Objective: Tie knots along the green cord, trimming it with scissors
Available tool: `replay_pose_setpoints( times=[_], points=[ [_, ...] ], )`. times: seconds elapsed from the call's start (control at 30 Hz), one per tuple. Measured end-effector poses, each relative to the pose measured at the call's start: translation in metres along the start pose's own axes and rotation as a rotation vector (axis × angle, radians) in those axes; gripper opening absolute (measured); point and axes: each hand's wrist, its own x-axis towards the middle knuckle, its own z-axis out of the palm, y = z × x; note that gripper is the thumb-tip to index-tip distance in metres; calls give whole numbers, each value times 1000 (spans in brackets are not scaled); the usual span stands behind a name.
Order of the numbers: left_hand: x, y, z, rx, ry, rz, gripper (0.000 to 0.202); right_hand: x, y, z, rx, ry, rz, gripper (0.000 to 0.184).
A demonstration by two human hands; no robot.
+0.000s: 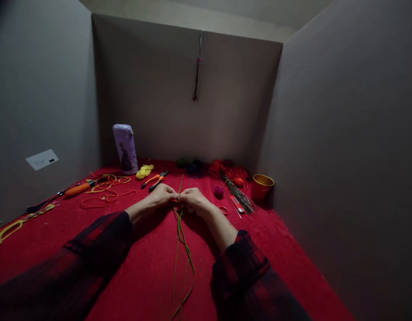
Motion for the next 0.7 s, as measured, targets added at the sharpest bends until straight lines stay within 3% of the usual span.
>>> replay_pose_setpoints(
  times=[0.17, 0.3, 0.43, 0.53, 0.7],
  points=[
    [-1, 1, 5, -128, 21, -45, 19, -9, -10, -11, -95, 54, -26, 18],
    [-12, 10, 4, -420, -53, -169, 25, -23, -18, -16, -187, -102, -109, 18],
    [-15, 12, 0, -624, -122, -244, 23, -42, -18, -2, -400, -181, -142, 20],
    [-15, 11, 0, -620, -97, -215, 22, -74, -23, 13, -558, -236, -154, 22],
    [-11, 10, 9, -374, 19, -111, 21, -168, -53, 34, -706, -453, -274, 20]
  ],
)
